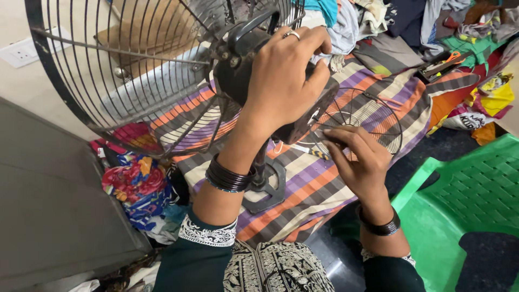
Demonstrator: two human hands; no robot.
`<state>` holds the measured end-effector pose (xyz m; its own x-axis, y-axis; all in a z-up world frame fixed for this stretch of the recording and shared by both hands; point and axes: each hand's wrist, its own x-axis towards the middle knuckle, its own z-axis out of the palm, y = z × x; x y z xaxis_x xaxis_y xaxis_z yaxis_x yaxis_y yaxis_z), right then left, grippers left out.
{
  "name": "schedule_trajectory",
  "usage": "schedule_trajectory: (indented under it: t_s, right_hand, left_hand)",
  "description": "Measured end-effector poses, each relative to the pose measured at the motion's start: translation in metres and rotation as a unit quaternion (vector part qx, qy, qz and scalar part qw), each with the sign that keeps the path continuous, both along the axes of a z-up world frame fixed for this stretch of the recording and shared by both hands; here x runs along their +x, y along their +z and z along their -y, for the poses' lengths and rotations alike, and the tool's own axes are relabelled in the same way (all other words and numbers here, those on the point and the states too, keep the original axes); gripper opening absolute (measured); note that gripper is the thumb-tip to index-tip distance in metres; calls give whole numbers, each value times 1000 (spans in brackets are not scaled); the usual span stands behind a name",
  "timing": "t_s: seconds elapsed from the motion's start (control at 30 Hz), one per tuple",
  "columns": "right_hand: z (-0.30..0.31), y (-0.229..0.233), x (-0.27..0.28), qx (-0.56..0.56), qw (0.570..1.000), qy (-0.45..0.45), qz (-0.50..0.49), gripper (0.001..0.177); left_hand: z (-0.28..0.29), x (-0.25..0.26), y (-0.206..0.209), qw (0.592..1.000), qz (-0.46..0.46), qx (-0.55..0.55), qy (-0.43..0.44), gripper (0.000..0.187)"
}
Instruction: The person works on the rear housing of a standing electric fan, repeatedly adjusting and tightening a fastener at the base of the motor housing. The person manipulates the fan's rear grille and housing with both hands throughout the clip.
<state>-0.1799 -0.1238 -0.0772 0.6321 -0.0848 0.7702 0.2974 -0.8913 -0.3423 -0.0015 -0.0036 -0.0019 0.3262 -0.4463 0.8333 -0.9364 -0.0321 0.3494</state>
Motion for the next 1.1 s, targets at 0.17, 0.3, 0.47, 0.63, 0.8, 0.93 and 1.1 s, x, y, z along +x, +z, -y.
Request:
schedule_trajectory:
  t_s: [0.17, 0.3, 0.47, 0.63, 0.8, 0.93, 1.1]
  right_hand:
    - [9, -15, 4, 189, 979, 11, -79, 13]
    - [14, -28, 10, 369, 920, 92, -92, 18]
    - [18, -36, 10, 375, 918, 90, -97, 20]
    - [24, -36, 11, 357, 925, 97, -86, 26]
    - [24, -40, 12, 365, 927, 50, -73, 21]
    - [24, -40, 14, 351, 930, 77, -79, 17]
    - [25, -37, 15, 342, 931, 84, -98, 17]
  left_hand:
    - [-1, 0, 1, 1000, -17, 0, -19, 11]
    - [0, -2, 2, 1000, -14, -3, -6, 12]
    - [2, -4, 2, 999, -33, 3, 1, 12]
    - [7, -4, 2, 999, -32, -6, 0, 11]
    - [10, -5, 1, 999, -24, -9, 20, 12]
    - [9, -5, 0, 999, -21, -14, 20, 12]
    - [9, -6, -1, 999, -32, -11, 27, 13]
